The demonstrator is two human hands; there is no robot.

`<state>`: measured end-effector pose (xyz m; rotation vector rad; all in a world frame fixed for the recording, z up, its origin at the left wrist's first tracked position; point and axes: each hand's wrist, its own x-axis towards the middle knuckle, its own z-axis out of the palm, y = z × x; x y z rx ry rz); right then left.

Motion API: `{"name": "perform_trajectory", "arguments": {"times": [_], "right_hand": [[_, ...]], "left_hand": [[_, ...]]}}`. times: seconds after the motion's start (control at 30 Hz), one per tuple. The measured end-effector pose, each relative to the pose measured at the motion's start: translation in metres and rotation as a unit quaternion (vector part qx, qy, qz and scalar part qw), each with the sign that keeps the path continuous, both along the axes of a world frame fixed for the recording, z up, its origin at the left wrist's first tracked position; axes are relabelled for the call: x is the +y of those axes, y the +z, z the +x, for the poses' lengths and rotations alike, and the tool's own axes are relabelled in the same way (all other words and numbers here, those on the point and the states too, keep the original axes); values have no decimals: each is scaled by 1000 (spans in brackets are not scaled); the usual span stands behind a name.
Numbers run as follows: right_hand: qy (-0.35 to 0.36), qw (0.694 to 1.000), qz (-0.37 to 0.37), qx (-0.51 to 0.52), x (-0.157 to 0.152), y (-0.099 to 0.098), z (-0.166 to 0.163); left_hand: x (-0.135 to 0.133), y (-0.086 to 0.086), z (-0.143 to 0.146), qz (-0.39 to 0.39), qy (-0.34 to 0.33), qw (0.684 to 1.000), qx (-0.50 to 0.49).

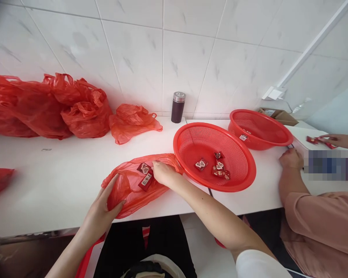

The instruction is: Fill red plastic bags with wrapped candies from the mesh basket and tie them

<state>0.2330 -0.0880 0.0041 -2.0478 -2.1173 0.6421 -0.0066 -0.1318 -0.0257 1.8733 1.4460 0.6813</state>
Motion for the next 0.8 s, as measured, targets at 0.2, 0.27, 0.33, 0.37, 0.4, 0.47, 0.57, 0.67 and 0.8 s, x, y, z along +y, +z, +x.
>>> {"name": "perform_trajectory", "arguments": {"times": [0.2, 0.27, 0.33, 0.37, 0.4, 0.47, 0.57, 0.67, 0.8], "right_hand": [[11, 996, -70, -61, -19, 9, 4], [19, 994, -94, -61, -24, 12, 3], [35, 996, -78, -19, -34, 26, 0], [52, 997, -63, 14, -41, 37, -1], [81, 994, -49, 58, -47, 52, 0], [148, 976, -27, 159, -57, 83, 11], [115, 967, 38, 225, -53, 114, 53], [-23, 997, 60, 51, -35, 102, 112], [-72, 985, -111, -106, -25, 54, 163]], "left_hand": [[16, 1, -7, 32, 51, 993, 106], [20, 7, -9, 16, 64, 984, 166], [22, 13, -9, 10, 60, 981, 184], [23, 15, -10, 14, 53, 984, 172], [23, 17, -10, 19, 43, 987, 152], [24, 20, -10, 22, 22, 993, 111], [22, 21, -10, 25, 20, 997, 76], [18, 21, -11, 31, 39, 997, 55], [14, 19, -11, 14, 64, 997, 37]]}}
